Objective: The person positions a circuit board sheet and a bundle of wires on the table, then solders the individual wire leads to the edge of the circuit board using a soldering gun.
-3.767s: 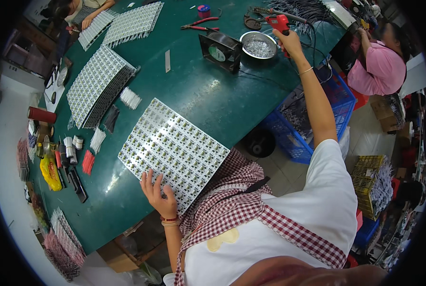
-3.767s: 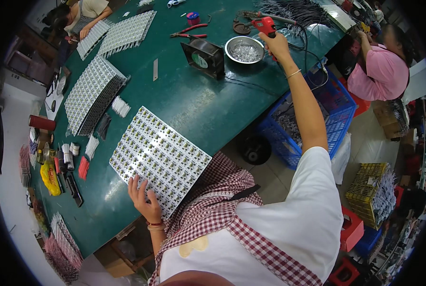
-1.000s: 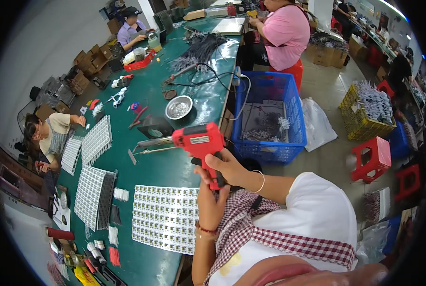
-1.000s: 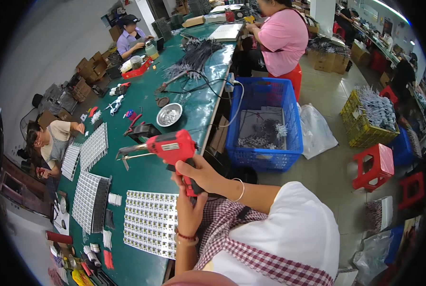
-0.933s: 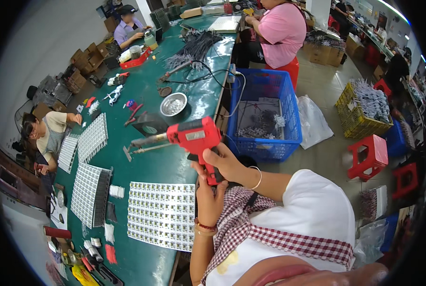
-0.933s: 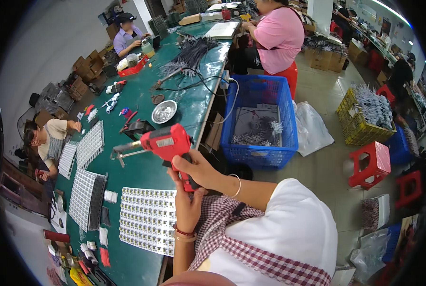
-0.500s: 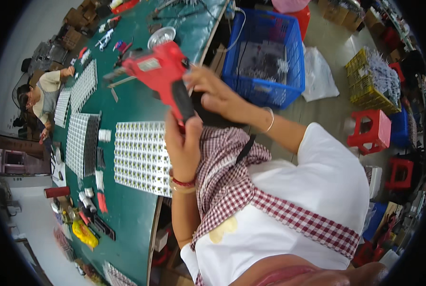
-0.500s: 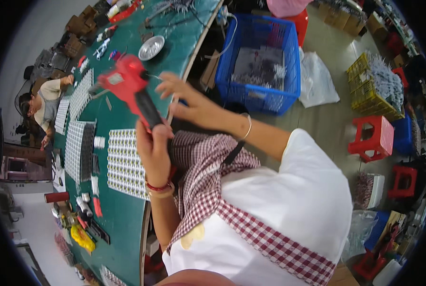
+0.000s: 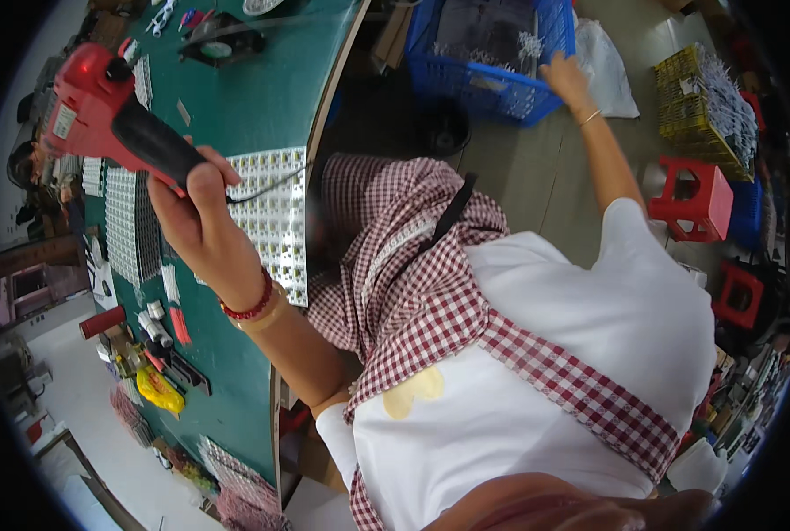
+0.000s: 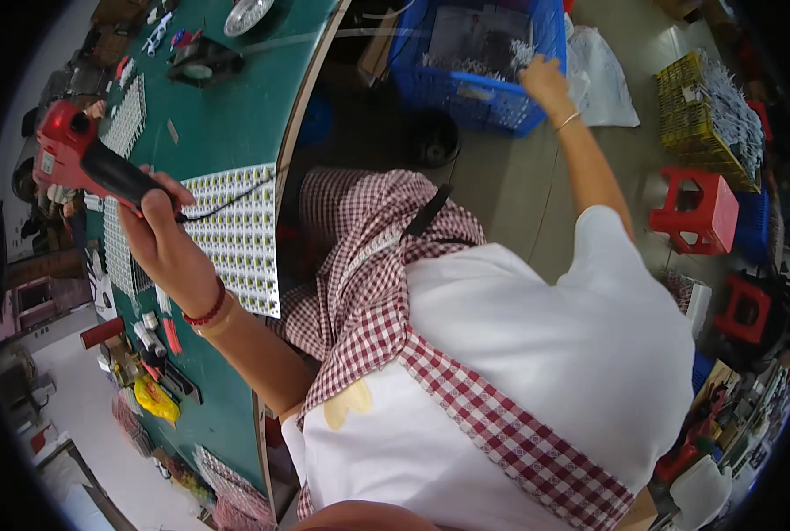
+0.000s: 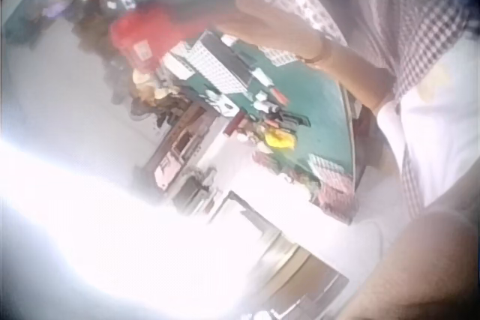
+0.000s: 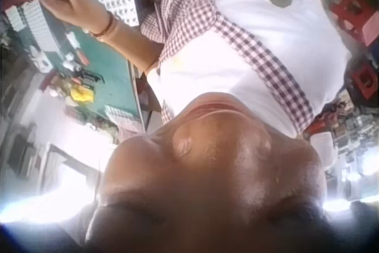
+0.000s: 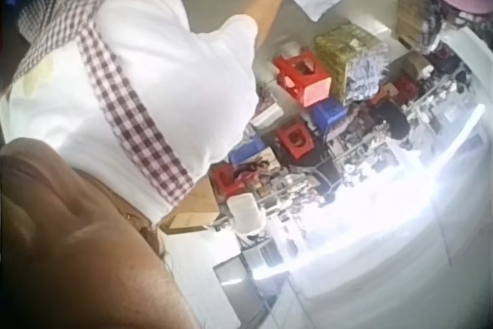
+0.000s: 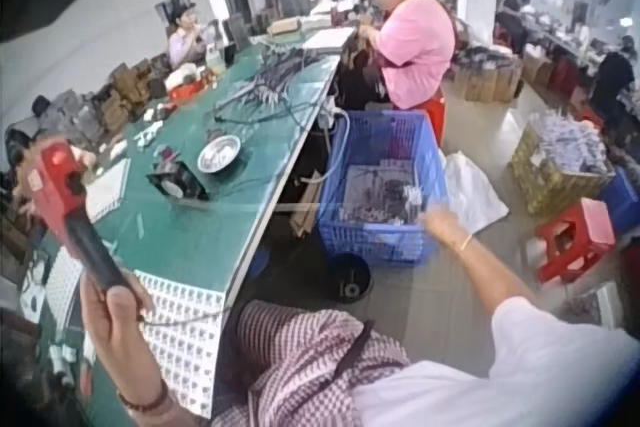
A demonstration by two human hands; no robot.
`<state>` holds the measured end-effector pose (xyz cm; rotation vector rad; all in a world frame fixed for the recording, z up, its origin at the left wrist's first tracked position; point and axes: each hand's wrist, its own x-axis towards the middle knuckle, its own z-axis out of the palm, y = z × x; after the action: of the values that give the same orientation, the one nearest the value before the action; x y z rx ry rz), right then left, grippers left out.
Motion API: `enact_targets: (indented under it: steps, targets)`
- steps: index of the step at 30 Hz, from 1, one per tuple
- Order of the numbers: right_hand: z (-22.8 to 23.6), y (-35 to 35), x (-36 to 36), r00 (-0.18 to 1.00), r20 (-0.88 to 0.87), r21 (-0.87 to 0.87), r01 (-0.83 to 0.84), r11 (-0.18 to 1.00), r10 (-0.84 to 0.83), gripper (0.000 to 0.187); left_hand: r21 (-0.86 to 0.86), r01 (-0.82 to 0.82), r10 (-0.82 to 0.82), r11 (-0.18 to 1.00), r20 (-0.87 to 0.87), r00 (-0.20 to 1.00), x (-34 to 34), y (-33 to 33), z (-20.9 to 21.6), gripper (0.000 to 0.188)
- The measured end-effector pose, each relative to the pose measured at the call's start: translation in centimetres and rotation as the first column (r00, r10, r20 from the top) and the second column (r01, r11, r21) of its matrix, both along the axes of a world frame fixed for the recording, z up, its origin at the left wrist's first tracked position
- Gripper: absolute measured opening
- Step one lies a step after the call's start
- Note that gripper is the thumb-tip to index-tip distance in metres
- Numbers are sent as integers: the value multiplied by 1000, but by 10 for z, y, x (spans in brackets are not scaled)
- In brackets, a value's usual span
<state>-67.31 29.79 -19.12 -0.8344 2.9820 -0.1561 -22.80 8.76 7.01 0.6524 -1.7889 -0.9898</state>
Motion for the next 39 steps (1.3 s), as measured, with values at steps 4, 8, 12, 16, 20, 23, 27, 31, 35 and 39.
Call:
enact_targets:
  steps: [4,8,12,16,20,23,27,31,35,39]
  targets:
    - [5,34,-19,962,-18,354,-247,902,271,27,20,71,-70,997,-6,997,2,-3,-4,26]
    - [45,22,-29,945,-216,234,-193,953,245,24,-26,118,-115,993,83,990,-3,-6,-10,23]
    - [115,-7,-32,836,27,261,-535,804,548,26,15,123,-124,992,74,990,-12,-8,-16,23]
    - [133,-37,-12,653,374,381,-755,533,659,24,54,122,-123,991,19,992,-11,-7,-22,24]
    - [76,-34,17,839,525,675,-514,529,146,22,126,158,-150,979,-72,986,-2,-7,-26,20]
    - [6,-3,49,830,541,651,-312,692,-135,29,70,130,-135,989,73,988,1,-4,-31,25]
    - [-72,27,93,370,904,300,-185,936,-216,43,182,117,-142,976,130,981,-8,1,-40,24]
    - [-114,53,97,-431,564,-668,-739,83,705,39,227,97,-129,969,127,984,-10,1,-47,35]
    - [-177,29,43,175,861,504,-414,758,-477,27,232,30,-82,972,221,972,-4,-1,-58,37]
    - [-281,-23,34,635,445,379,-773,509,632,24,212,-54,-2,976,254,967,1,6,-67,36]
